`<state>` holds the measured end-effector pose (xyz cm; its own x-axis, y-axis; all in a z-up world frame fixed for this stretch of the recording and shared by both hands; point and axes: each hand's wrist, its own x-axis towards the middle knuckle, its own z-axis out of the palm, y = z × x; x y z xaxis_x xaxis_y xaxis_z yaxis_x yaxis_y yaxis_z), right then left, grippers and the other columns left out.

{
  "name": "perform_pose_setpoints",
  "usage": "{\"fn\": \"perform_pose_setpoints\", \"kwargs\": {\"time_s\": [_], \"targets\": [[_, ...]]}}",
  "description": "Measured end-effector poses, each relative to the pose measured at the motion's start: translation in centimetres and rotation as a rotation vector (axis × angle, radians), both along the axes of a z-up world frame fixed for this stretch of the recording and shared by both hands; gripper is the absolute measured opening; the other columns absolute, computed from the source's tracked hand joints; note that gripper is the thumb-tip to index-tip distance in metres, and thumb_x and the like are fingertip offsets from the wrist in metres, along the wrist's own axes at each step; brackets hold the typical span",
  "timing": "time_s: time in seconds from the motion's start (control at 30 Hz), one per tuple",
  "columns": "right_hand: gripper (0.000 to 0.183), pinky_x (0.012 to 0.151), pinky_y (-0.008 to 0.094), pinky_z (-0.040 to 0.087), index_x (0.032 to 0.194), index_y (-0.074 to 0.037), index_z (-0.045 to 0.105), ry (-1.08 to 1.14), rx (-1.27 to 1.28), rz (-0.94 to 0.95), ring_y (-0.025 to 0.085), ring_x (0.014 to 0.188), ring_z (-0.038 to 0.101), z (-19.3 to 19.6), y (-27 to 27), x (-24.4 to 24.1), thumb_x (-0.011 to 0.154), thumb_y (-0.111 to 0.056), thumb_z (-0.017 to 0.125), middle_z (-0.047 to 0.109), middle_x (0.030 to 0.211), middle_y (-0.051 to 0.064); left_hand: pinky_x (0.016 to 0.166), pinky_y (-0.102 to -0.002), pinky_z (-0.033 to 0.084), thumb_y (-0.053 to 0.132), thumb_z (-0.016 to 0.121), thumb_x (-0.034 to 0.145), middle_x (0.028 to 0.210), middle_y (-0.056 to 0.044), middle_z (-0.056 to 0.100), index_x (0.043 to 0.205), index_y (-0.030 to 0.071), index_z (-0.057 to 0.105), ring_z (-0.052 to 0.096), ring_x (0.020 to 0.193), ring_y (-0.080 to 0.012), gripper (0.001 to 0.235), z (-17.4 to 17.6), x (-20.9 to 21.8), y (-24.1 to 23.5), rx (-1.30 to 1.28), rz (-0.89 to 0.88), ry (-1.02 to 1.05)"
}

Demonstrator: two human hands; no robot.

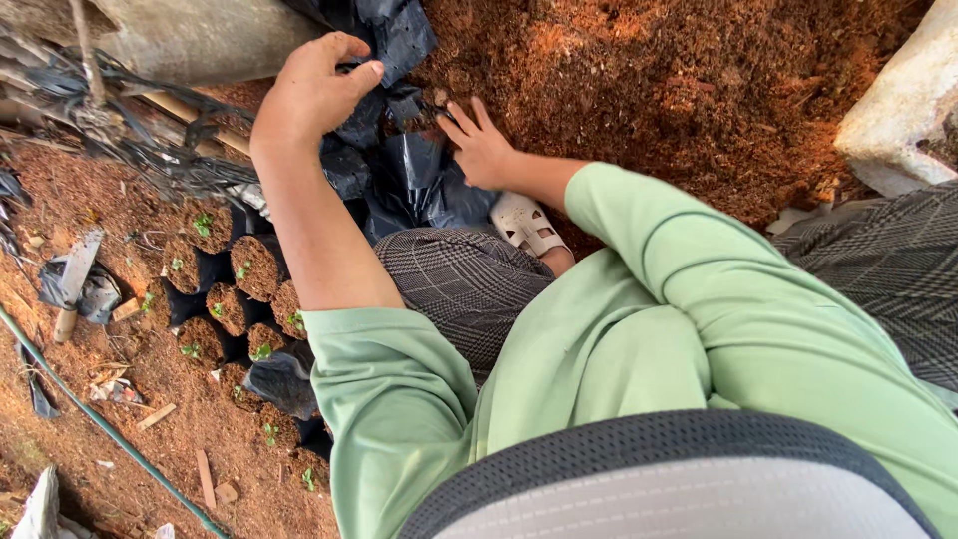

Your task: The person fills small black nursery bags with a soil substrate and transplants seedlings from a tray into the bags by hand.

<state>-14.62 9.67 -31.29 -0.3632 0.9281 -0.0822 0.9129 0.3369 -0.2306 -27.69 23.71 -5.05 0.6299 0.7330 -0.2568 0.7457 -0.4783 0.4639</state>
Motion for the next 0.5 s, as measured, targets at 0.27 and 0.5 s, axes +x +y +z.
{"fn": "perform_pose_setpoints", "kwargs": {"time_s": [0.27, 0.5], "targets": [[0.018, 0.120, 0.075, 0.009, 0.090, -0.004, 0.077, 0.252, -0.182, -0.085, 0.046, 0.156, 0.020, -1.4, 2.1, 3.8, 0.094, -0.017, 0.065, 0.040, 0.161, 0.020, 0.096, -0.048, 0.051, 0.042, 0.071, 0.094, 0.129, -0.014, 0.068, 0.134, 0.015, 0.065, 0.065, 0.119, -0.0313, 0.049, 0.8, 2.0, -0.6, -0.051, 0.032, 0.193], [0.029, 0.109, 0.068, 0.027, 0.112, -0.025, 0.074, 0.042, -0.218, 0.334, 0.040, 0.108, 0.060, -4.1, -3.4, -1.4, 0.092, -0.017, 0.056, 0.061, 0.119, 0.023, 0.096, -0.041, 0.054, 0.037, 0.071, 0.093, 0.121, -0.014, 0.073, 0.133, 0.007, 0.065, 0.070, 0.110, -0.0284, 0.050, 2.1, 5.1, -2.7, -0.041, -0.147, -0.096]]}}
